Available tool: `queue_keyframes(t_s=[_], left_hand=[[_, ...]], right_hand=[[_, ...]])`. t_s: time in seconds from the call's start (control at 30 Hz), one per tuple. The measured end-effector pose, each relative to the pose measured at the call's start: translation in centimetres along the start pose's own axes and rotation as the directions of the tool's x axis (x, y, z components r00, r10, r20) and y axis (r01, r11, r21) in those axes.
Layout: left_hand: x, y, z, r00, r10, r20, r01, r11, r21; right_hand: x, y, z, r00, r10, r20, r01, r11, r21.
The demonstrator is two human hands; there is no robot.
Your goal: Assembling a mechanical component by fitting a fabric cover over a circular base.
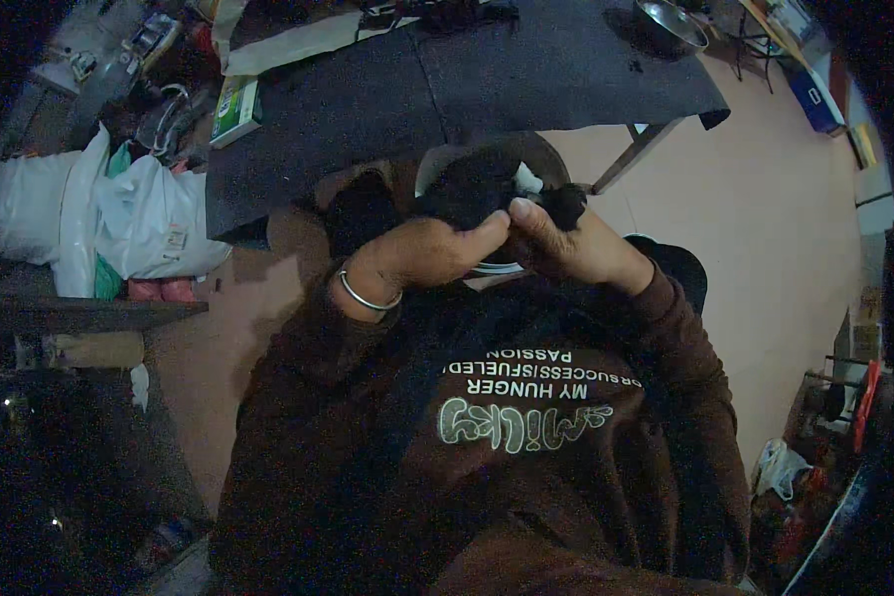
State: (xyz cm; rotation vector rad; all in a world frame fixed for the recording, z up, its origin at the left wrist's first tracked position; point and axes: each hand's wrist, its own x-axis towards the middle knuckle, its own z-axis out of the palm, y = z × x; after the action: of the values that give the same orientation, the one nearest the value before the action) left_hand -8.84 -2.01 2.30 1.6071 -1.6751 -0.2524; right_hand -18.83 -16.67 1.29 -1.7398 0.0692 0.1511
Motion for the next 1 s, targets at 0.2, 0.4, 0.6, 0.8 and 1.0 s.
queue_keyframes(t_s=[0.2,0.4,0.6,0.8,1.0], left_hand=[[0.2,-2.2,0.8,0.987,0.143,-0.079,-0.102,0.917,0.385],[0.9,-2.8,0.2,0.980,-0.092,0.177,-0.102,0.535,0.839],[3.5,-1.9,-1.8,0.864,-0.488,-0.127,0.491,0.756,0.434],[7.6,-8.5,-5.5,0.712,-0.702,0.021,0.441,0.470,0.765],[8.8,-14.7,-5.9,0.966,0.146,-0.215,0.116,0.496,0.860]], right_hand=[[1.9,1.3,-0.1,0.977,-0.180,-0.118,0.180,0.984,-0.012],[3.4,0.1,-2.0,0.998,-0.049,0.027,0.049,0.999,-0.009],[6.0,-1.5,-8.7,0.946,-0.203,-0.254,0.163,0.972,-0.168],[8.6,-1.5,-10.1,0.860,-0.350,-0.371,0.338,0.936,-0.099],[9.3,-0.6,-11.1,0.887,-0.211,-0.411,0.241,0.970,0.023]])
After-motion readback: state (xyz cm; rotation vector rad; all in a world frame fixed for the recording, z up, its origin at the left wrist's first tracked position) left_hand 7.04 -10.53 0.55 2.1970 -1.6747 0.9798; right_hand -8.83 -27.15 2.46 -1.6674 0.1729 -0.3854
